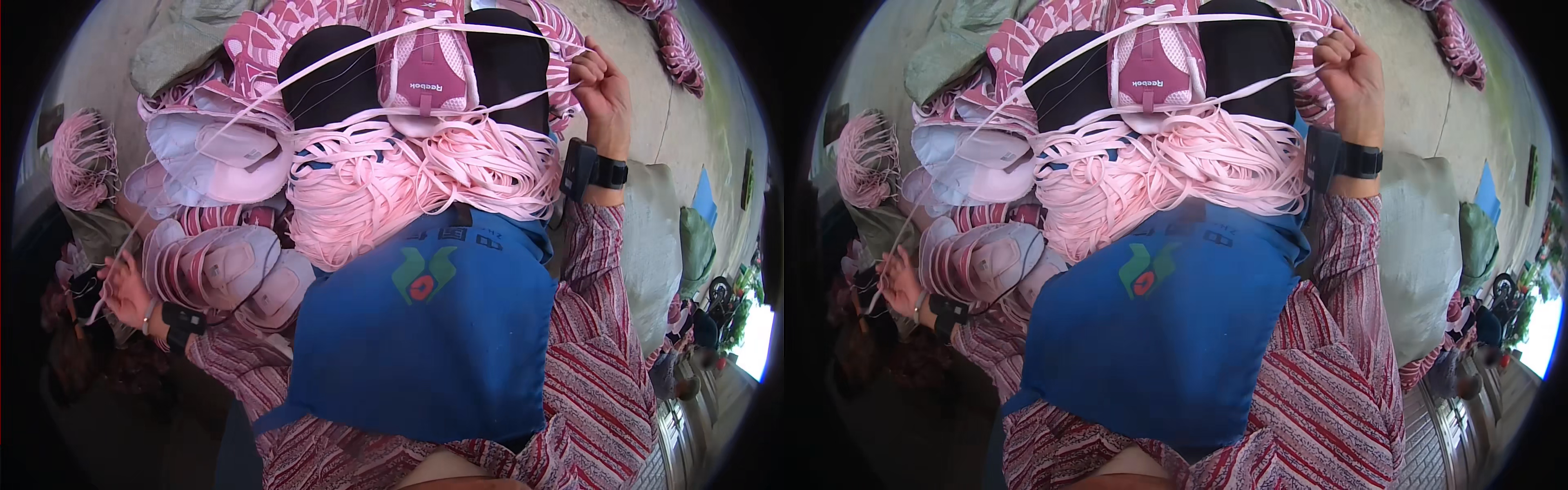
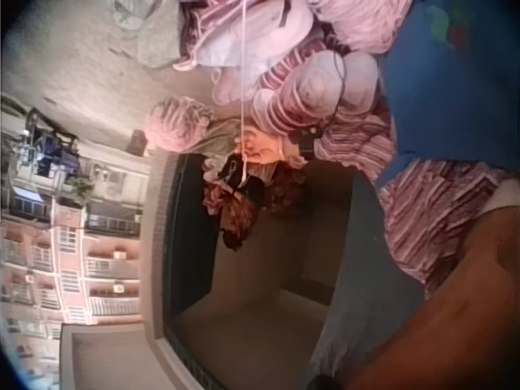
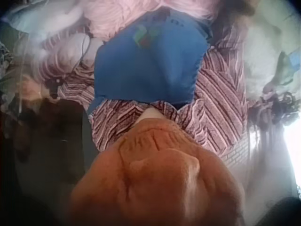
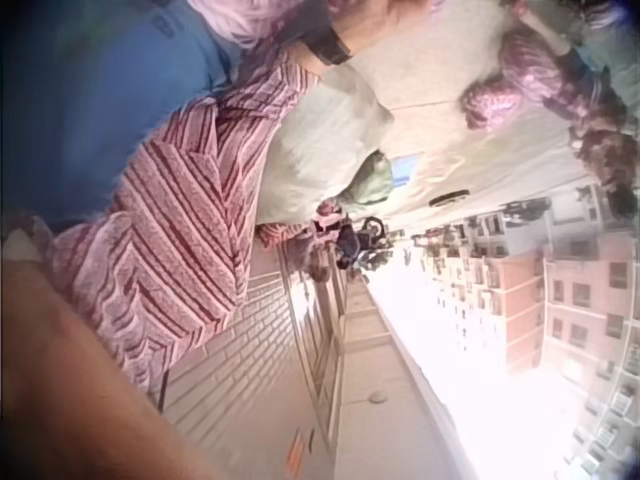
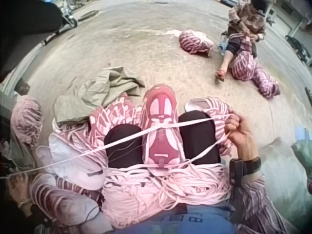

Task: Lacing shoelaces into multiple pairs of pink sneakers.

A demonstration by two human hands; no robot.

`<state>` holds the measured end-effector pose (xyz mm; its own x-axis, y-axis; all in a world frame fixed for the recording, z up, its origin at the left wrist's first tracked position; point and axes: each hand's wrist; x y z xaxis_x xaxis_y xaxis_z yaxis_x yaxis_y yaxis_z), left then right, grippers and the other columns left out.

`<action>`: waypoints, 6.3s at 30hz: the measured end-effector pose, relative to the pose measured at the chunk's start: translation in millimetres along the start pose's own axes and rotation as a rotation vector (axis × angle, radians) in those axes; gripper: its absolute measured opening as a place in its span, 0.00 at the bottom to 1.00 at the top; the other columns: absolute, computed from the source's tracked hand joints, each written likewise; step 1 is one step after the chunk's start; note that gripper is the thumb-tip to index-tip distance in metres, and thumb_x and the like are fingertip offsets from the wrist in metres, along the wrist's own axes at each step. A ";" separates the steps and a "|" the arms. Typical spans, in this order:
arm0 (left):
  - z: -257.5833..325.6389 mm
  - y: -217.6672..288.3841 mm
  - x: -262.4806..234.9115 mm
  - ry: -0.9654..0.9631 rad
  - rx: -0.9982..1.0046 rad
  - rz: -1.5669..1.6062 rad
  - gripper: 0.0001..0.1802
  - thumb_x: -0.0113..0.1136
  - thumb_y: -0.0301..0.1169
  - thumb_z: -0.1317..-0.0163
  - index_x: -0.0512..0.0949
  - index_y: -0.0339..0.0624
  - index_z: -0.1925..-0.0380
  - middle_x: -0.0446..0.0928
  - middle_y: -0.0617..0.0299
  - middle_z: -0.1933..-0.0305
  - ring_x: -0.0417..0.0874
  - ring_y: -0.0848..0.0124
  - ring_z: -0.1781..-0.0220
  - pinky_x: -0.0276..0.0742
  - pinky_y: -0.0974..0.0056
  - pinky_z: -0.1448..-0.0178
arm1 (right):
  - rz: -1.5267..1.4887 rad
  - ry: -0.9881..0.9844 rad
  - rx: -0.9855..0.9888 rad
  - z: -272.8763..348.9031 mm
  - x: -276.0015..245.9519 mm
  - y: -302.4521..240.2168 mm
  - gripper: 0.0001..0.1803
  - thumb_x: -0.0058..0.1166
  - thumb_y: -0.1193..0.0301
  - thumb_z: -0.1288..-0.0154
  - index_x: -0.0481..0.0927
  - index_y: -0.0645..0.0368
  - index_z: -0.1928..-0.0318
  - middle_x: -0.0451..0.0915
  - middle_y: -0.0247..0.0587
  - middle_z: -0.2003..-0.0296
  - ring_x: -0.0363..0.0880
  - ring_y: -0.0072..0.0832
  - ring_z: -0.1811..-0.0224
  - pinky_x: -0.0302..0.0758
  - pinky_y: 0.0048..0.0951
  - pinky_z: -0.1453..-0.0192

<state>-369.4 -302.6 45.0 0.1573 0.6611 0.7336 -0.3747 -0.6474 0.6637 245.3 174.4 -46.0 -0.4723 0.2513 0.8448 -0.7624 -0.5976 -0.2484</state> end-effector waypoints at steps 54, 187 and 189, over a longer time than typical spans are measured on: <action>127.9 -352.4 228.5 -0.996 -0.075 -1.483 0.15 0.56 0.37 0.35 0.80 0.37 0.57 0.81 0.62 0.73 0.83 0.73 0.72 0.77 0.69 0.66 | 2.151 -0.523 -0.731 45.8 61.8 95.4 0.07 0.56 0.77 0.41 0.77 0.60 0.61 0.75 0.41 0.66 0.78 0.35 0.71 0.75 0.30 0.71; 145.1 -376.0 253.4 -1.420 0.779 -1.947 0.05 0.52 0.27 0.44 0.76 0.46 0.68 0.75 0.56 0.68 0.82 0.60 0.66 0.79 0.60 0.69 | 2.115 -0.672 -0.684 -0.8 77.9 108.5 0.14 0.45 0.79 0.43 0.71 0.64 0.54 0.74 0.56 0.63 0.75 0.52 0.60 0.71 0.44 0.57; 139.7 -375.1 257.3 -1.433 1.022 -1.674 0.04 0.53 0.27 0.48 0.76 0.45 0.72 0.72 0.57 0.66 0.78 0.62 0.63 0.76 0.62 0.65 | 2.012 -0.667 -0.703 3.0 80.4 110.5 0.15 0.45 0.81 0.43 0.68 0.64 0.53 0.74 0.58 0.63 0.75 0.53 0.59 0.71 0.45 0.56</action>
<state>-60.7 57.4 5.1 0.1487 0.3263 -0.9335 0.9607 -0.2712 0.0582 124.5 126.3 -4.1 -0.5409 -0.4599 -0.7042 0.3212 0.6609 -0.6783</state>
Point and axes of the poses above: each hand's wrist, its own z-axis away from the middle knuckle, its own x-axis out of the palm, y = z × x
